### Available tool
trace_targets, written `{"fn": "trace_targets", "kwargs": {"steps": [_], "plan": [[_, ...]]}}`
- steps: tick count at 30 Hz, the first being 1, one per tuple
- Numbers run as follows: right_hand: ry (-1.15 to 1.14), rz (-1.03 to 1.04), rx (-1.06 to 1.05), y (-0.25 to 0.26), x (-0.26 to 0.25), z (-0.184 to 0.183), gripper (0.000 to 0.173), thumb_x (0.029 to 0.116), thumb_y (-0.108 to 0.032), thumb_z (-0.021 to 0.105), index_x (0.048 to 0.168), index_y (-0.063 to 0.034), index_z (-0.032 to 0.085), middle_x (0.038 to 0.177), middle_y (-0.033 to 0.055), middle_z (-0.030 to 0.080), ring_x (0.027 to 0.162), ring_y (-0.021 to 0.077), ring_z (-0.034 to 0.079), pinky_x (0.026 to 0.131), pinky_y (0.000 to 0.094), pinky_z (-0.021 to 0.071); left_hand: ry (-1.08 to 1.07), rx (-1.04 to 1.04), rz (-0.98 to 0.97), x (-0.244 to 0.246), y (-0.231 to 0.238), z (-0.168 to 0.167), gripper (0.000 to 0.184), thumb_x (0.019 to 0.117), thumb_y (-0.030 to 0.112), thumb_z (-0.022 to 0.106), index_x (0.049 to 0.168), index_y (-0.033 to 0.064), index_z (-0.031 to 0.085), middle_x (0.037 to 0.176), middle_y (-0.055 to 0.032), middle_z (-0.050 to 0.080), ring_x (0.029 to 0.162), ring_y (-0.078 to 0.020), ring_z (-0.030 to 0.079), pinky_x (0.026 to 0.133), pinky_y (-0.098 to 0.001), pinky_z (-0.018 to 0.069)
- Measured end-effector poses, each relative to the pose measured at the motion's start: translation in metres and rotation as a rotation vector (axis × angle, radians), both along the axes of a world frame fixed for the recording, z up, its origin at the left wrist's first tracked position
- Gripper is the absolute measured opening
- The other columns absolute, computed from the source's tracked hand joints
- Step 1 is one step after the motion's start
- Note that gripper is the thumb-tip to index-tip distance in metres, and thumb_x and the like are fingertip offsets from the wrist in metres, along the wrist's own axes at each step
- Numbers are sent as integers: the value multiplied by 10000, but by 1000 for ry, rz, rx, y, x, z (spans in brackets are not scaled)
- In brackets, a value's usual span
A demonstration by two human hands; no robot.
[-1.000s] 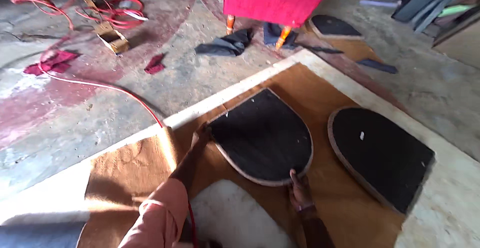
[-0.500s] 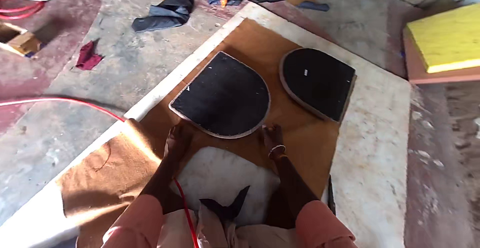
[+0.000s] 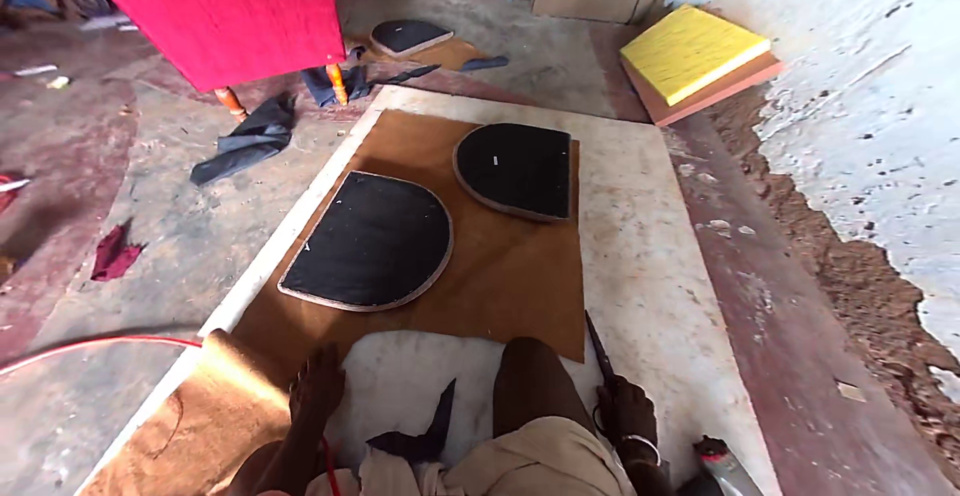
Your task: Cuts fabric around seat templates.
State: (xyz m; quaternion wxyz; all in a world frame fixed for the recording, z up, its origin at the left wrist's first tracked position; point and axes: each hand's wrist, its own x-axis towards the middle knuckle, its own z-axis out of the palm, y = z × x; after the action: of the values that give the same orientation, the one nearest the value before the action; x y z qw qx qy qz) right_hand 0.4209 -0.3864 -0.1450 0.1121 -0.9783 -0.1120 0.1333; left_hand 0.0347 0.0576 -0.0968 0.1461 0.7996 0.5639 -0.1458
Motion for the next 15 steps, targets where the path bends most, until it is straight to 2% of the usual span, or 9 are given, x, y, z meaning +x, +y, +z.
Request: {"fn": "trace_targets", "kwargs": {"steps": [2,4,7,9,10,13,14,15], "plan": [[22,-48,-66,14,-2,10,520,974,-307,662,1411,-40,572,1409,253,559,1328,453,516,1045,588,470,-19,39,-96,-5,-6,-2,578,978,382,601,1522,223,492,1613,-98,415,1479,-338,394,1195,-566,327],[13,-88,-113,21,-3,14,566,963,-326,679,1442,-53,549,1457,250,515,1357,458,481,1037,598,461,-74,95,-197,-1,-10,-3,557,983,376,595,1501,186,521,1583,-103,458,1478,-321,404,1219,-528,303],[36,-131,-54,11,-13,16,572,962,-373,692,1356,25,576,1446,297,498,1349,473,486,1065,583,459,-219,95,-271,11,-26,-8,455,995,339,579,1418,175,604,1534,-100,515,1460,-297,430,1216,-496,317],[86,-97,-34,-1,-25,13,504,1005,-358,629,1332,24,611,1401,293,557,1327,450,529,1089,566,457,-261,55,-332,19,-30,-11,421,1011,343,544,1400,199,621,1536,-67,513,1464,-266,422,1223,-465,312],[94,-67,-59,-5,-29,11,470,998,-325,621,1325,11,633,1365,281,598,1304,437,557,1079,563,461,-271,34,-356,22,-30,-14,413,1021,354,520,1396,214,623,1539,-46,511,1467,-247,416,1225,-451,311],[235,-35,-195,-14,-33,21,505,965,-295,679,1366,1,594,1348,273,613,1278,434,584,1057,577,480,-288,-18,-400,23,-31,-17,402,1043,371,472,1382,223,631,1537,-20,516,1471,-216,417,1230,-436,305],[311,-6,-234,-16,-25,31,503,962,-315,676,1359,-15,604,1314,253,647,1245,421,617,1042,589,489,-306,-36,-402,24,-30,-15,400,1043,361,475,1376,213,640,1524,-30,529,1458,-224,433,1221,-450,317],[388,37,-238,-19,-12,40,465,959,-340,675,1305,-30,653,1253,229,686,1182,400,655,1014,599,503,-315,-52,-397,25,-27,-13,398,1045,359,471,1375,215,640,1513,-25,538,1450,-218,443,1216,-453,326]]}}
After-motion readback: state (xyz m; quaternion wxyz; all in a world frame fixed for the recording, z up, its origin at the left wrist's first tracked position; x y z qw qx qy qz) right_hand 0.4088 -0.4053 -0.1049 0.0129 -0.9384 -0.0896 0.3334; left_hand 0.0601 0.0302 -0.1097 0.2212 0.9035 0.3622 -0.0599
